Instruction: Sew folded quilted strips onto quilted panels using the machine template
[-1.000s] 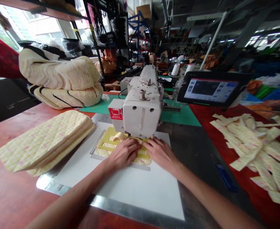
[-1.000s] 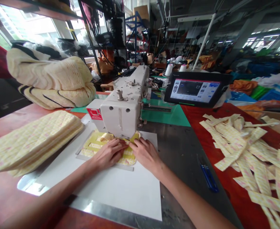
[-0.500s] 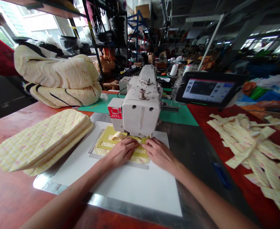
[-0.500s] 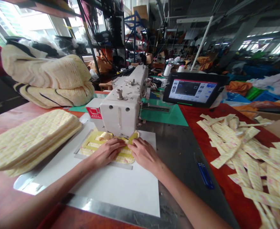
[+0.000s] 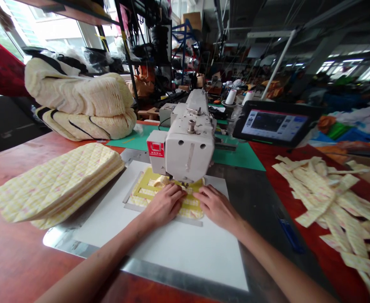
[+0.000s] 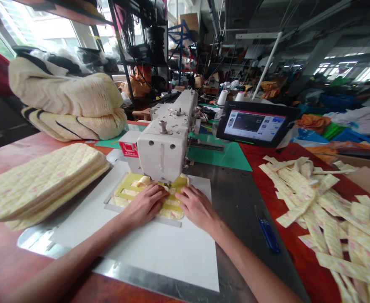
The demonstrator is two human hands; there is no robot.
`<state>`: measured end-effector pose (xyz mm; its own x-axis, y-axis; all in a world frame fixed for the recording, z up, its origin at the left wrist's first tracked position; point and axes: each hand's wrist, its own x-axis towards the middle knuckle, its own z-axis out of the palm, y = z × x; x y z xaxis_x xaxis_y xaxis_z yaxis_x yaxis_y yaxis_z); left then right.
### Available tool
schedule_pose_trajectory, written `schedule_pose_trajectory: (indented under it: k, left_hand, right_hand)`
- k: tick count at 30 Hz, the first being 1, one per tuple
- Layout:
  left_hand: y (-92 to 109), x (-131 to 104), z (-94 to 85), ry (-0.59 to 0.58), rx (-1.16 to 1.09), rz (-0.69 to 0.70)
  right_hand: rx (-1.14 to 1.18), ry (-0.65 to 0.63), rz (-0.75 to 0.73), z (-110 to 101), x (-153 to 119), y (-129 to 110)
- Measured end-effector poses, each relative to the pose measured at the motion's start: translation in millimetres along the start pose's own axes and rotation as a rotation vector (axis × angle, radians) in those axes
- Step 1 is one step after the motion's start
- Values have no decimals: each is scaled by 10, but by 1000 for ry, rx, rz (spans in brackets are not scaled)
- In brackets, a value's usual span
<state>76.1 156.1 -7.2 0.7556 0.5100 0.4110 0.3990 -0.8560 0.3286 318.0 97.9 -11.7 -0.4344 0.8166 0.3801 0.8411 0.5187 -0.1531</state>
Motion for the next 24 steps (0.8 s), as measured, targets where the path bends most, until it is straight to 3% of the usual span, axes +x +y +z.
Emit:
schedule_pose_trajectory:
  k: [4, 9, 14, 24]
  left_hand:
    - [-20, 41, 33, 78, -55, -45]
    - [-110, 78, 19, 71, -75, -95]
    - [-165, 46, -46, 80, -87, -126]
    - [-88, -74, -134, 65, -137, -156]
  right_hand:
    - [19, 18, 4, 14, 15, 80]
    - [39, 60, 0, 41, 93, 114]
    - [71, 89, -59, 108, 156, 34]
    - [150, 42, -10, 66, 85, -158]
